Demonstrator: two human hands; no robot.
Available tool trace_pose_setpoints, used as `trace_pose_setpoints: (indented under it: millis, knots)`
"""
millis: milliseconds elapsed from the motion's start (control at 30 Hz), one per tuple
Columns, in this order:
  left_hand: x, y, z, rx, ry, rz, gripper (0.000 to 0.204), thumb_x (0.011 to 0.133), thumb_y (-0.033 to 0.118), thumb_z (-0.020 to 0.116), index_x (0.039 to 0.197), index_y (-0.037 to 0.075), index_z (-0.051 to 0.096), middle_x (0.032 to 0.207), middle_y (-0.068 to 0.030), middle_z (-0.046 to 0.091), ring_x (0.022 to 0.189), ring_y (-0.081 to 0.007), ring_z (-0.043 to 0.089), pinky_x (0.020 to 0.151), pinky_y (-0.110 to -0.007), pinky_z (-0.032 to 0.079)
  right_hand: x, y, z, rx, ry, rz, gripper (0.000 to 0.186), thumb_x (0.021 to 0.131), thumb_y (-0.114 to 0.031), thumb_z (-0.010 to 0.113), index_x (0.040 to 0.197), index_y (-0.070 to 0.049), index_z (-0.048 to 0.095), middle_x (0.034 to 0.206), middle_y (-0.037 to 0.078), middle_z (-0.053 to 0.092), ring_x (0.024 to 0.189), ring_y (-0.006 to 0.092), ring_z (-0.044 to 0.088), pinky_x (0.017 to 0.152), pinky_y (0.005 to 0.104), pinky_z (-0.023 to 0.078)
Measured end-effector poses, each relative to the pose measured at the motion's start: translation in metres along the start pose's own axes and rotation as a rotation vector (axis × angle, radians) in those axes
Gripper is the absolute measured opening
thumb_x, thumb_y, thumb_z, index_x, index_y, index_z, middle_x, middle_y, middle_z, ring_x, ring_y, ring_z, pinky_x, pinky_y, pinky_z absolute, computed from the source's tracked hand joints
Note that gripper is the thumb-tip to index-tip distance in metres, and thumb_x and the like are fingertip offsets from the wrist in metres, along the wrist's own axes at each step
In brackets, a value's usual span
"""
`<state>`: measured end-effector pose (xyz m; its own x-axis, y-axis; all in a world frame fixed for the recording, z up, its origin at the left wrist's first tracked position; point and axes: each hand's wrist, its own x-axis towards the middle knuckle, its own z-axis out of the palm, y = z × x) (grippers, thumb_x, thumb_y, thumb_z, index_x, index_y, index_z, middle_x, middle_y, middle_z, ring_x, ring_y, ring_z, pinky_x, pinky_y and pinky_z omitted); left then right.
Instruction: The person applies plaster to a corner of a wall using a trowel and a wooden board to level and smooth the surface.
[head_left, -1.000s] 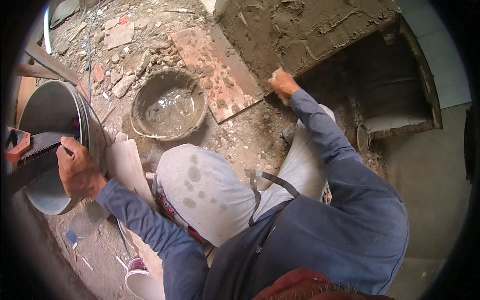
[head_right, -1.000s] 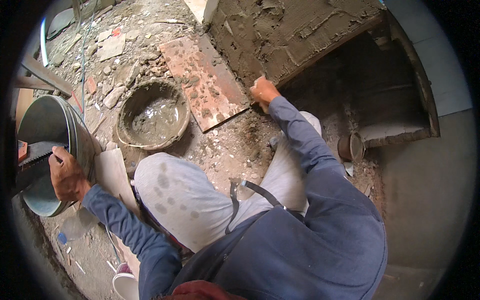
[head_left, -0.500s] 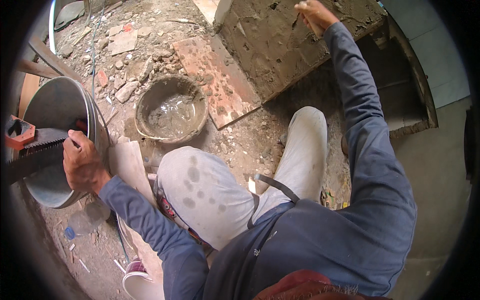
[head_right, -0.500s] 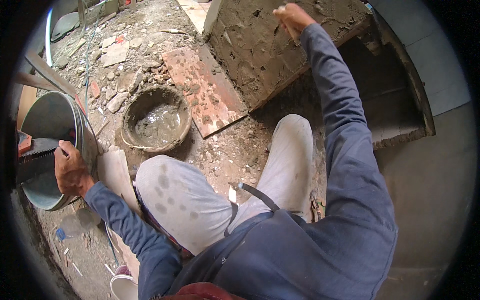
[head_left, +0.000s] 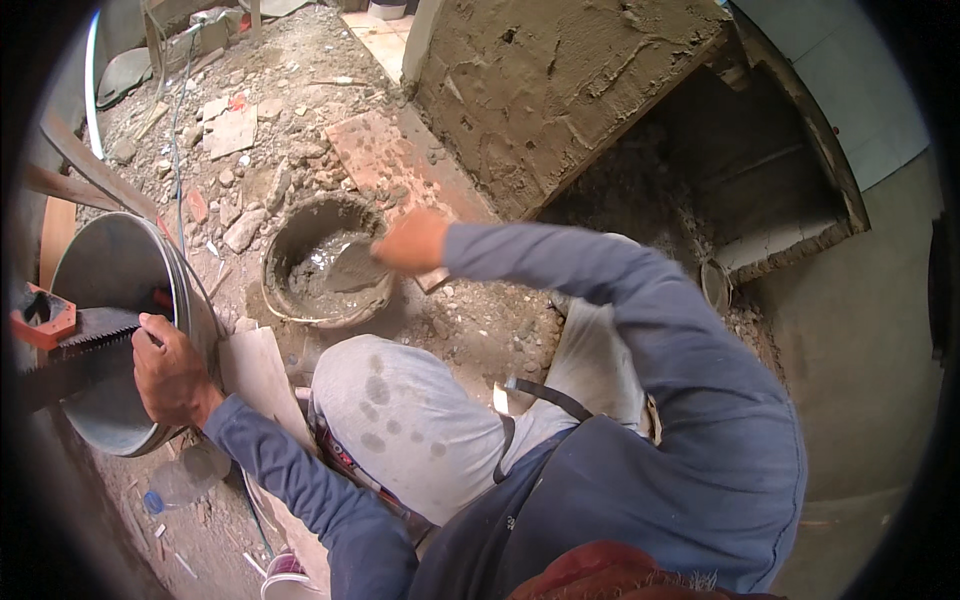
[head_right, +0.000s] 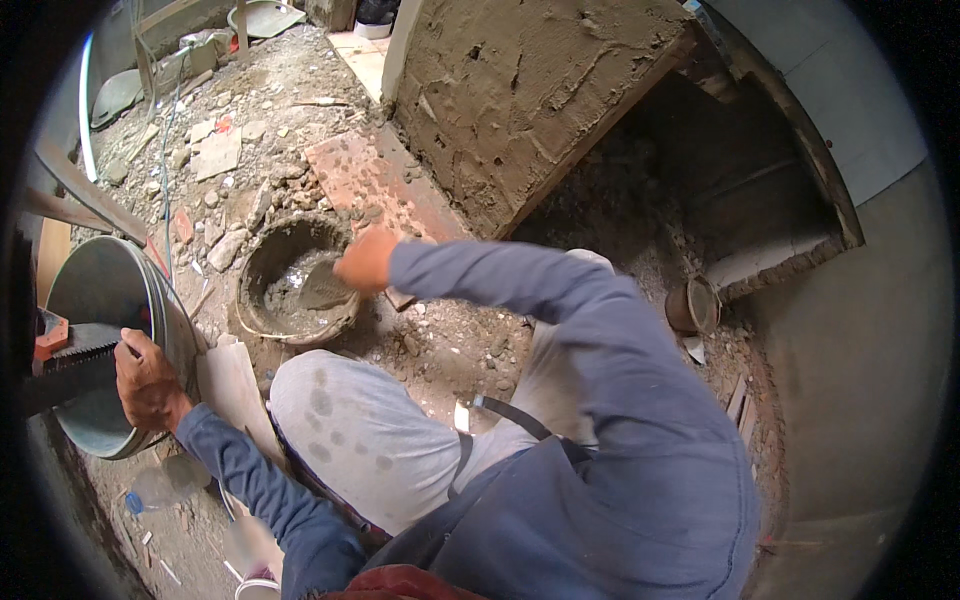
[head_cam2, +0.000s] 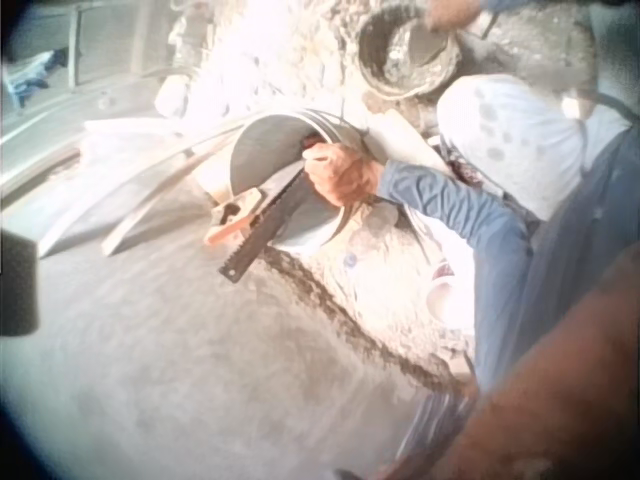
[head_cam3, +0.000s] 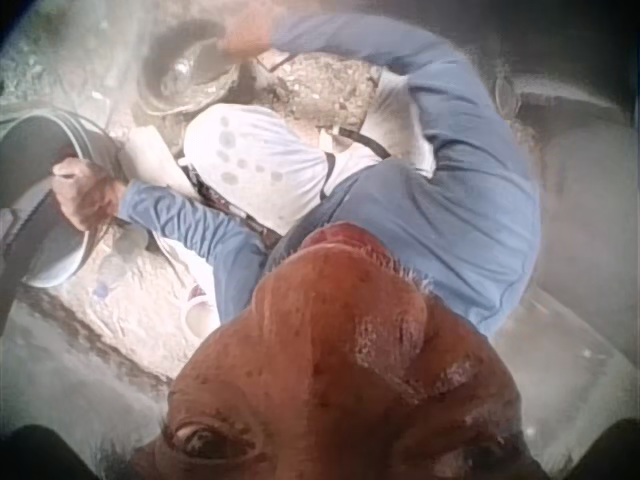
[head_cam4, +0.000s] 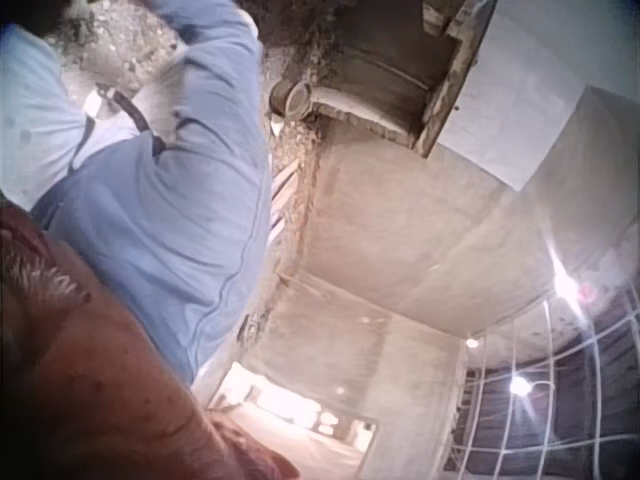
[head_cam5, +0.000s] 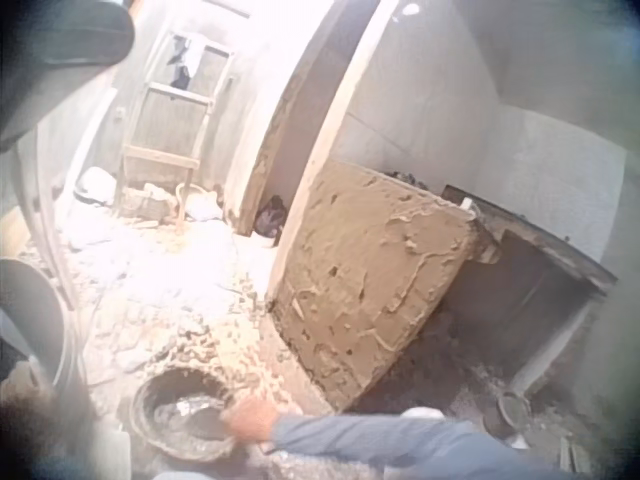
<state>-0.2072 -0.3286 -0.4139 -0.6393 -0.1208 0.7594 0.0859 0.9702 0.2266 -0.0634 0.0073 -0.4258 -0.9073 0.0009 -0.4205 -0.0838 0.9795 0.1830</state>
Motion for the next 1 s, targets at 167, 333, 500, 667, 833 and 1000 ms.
trace_pose_setpoints:
  millis: [167, 333, 500, 667, 833, 1000]
  knots:
    - [0.000, 0.002, 0.006, 0.038, 0.002, 0.019, 0.035, 0.097, 0.042, 0.058, 0.075, 0.015, 0.067, 0.073, -0.0041, 0.071, 0.064, -0.0307, 0.068, 0.053, -0.048, 0.051, 0.060, -0.016, 0.064, 0.280, 0.011, -0.191, 0.020, 0.085, -0.019, 0.064, 0.088, -0.002, 0.075, 0.085, 0.019, 0.074, 0.083, 0.0334, 0.074, 0.066, 0.0467, 0.058]
    - [-0.003, -0.008, -0.004, 0.064, 0.005, -0.007, 0.035, 0.097, 0.041, 0.059, 0.074, 0.016, 0.067, 0.072, -0.0040, 0.071, 0.064, -0.0294, 0.068, 0.053, -0.048, 0.050, 0.013, 0.010, 0.053, 1.062, -0.108, -0.105, 0.039, 0.094, -0.033, 0.066, 0.115, -0.001, 0.062, 0.100, 0.018, 0.070, 0.092, 0.0289, 0.068, 0.079, 0.0417, 0.053]
    - [-0.004, 0.000, 0.003, 0.075, -0.022, 0.002, 0.034, 0.097, 0.041, 0.060, 0.076, 0.016, 0.068, 0.073, -0.0043, 0.071, 0.065, -0.0301, 0.068, 0.054, -0.047, 0.050, 0.015, 0.040, 0.092, 1.099, 0.159, -0.065, 0.042, 0.095, -0.038, 0.068, 0.119, -0.004, 0.060, 0.103, 0.018, 0.068, 0.090, 0.0290, 0.066, 0.084, 0.0430, 0.051]
    - [-0.005, 0.009, -0.004, 0.091, -0.106, -0.108, 0.036, 0.097, 0.047, 0.058, 0.084, 0.017, 0.073, 0.076, -0.0062, 0.072, 0.069, -0.0330, 0.068, 0.059, -0.047, 0.050, 0.037, 0.082, 0.067, 1.037, 0.435, 0.058, 0.041, 0.094, -0.034, 0.070, 0.123, -0.005, 0.064, 0.093, 0.013, 0.066, 0.082, 0.0246, 0.064, 0.075, 0.0401, 0.052]
    - [-0.009, 0.008, -0.003, 0.125, -0.164, -0.200, 0.038, 0.099, 0.049, 0.056, 0.088, 0.018, 0.075, 0.077, -0.0059, 0.072, 0.070, -0.0314, 0.067, 0.060, -0.044, 0.049, 0.071, 0.141, 0.020, 1.403, 0.313, 0.078, 0.038, 0.099, -0.031, 0.064, 0.121, 0.000, 0.062, 0.085, 0.007, 0.062, 0.062, 0.0108, 0.060, 0.052, 0.0257, 0.053]
    - [-0.007, 0.010, 0.000, 0.120, -0.132, -0.200, 0.039, 0.100, 0.047, 0.056, 0.088, 0.016, 0.075, 0.076, -0.0059, 0.071, 0.068, -0.0288, 0.066, 0.060, -0.041, 0.048, 0.124, 0.256, 0.052, 2.058, 0.124, 0.131, 0.037, 0.102, -0.024, 0.061, 0.121, 0.008, 0.055, 0.077, 0.005, 0.064, 0.053, 0.0051, 0.056, 0.040, 0.0194, 0.049]
